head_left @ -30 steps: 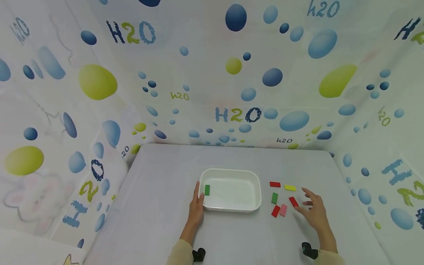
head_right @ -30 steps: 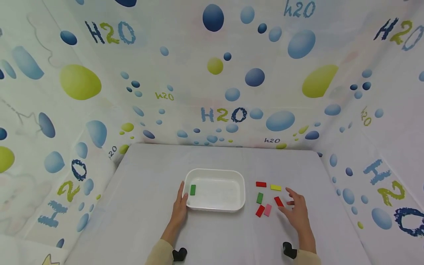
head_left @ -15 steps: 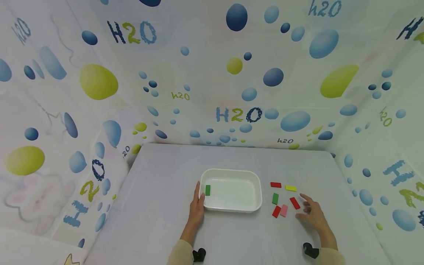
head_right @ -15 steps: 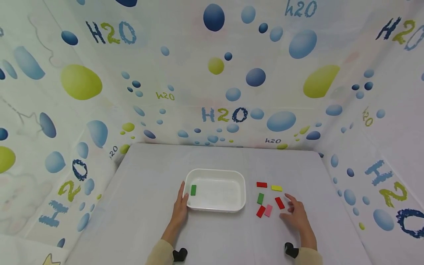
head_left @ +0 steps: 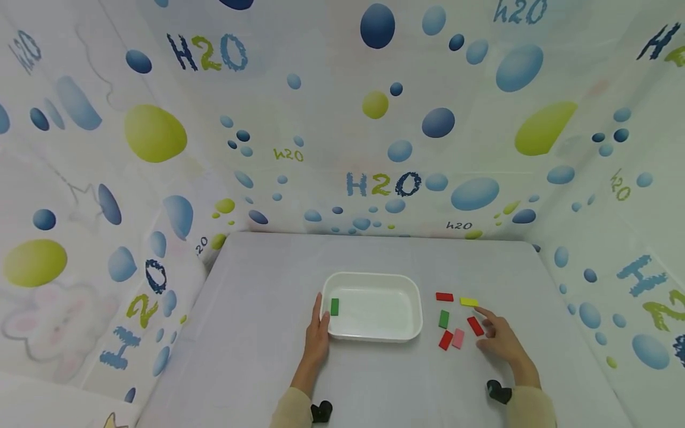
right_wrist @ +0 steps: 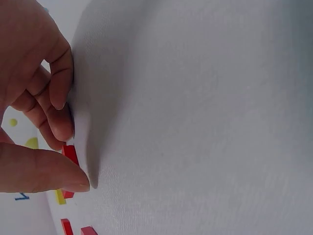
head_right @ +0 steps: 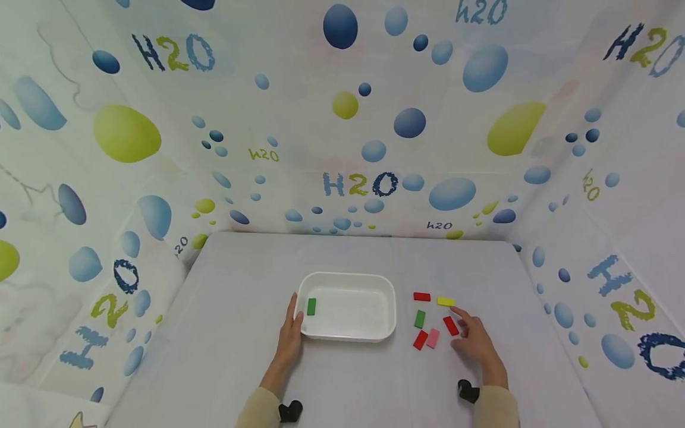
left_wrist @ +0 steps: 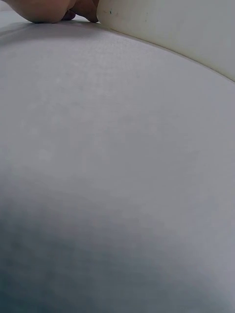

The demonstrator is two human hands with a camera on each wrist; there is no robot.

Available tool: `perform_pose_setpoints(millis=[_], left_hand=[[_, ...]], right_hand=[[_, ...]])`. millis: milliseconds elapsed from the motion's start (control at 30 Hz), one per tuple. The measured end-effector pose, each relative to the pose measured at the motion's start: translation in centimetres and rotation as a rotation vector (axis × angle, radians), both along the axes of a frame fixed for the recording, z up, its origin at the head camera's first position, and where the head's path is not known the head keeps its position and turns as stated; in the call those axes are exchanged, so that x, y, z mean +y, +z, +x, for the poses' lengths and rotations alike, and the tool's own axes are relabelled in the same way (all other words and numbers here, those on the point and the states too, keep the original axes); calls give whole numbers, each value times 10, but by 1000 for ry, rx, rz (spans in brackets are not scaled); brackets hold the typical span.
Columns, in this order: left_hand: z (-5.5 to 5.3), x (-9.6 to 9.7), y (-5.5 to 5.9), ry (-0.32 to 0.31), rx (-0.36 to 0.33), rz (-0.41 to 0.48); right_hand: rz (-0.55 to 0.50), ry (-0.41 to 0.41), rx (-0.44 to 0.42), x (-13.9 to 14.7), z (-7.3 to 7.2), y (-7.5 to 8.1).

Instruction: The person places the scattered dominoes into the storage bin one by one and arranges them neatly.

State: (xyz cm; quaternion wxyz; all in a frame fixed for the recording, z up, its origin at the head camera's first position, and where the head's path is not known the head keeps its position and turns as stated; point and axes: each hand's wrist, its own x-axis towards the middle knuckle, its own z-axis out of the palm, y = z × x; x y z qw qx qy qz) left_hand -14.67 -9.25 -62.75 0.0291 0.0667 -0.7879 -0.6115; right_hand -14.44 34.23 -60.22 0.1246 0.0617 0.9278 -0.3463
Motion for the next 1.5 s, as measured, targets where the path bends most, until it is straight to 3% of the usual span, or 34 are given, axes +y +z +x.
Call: perform_pose_setpoints(millis=[433, 900, 1200, 1500], left_hand=[[2, -2, 1, 26, 15, -7], [2, -2, 0, 15, 4, 12], [1, 0, 0, 4, 4, 11], [1, 1, 0, 3, -1, 7]], right_hand=[[6, 45, 22, -1, -8, -2], [-10, -52, -18, -6, -5, -5], [-9, -25, -47, 3, -1, -5], [-17, -70, -42, 5, -1, -4]])
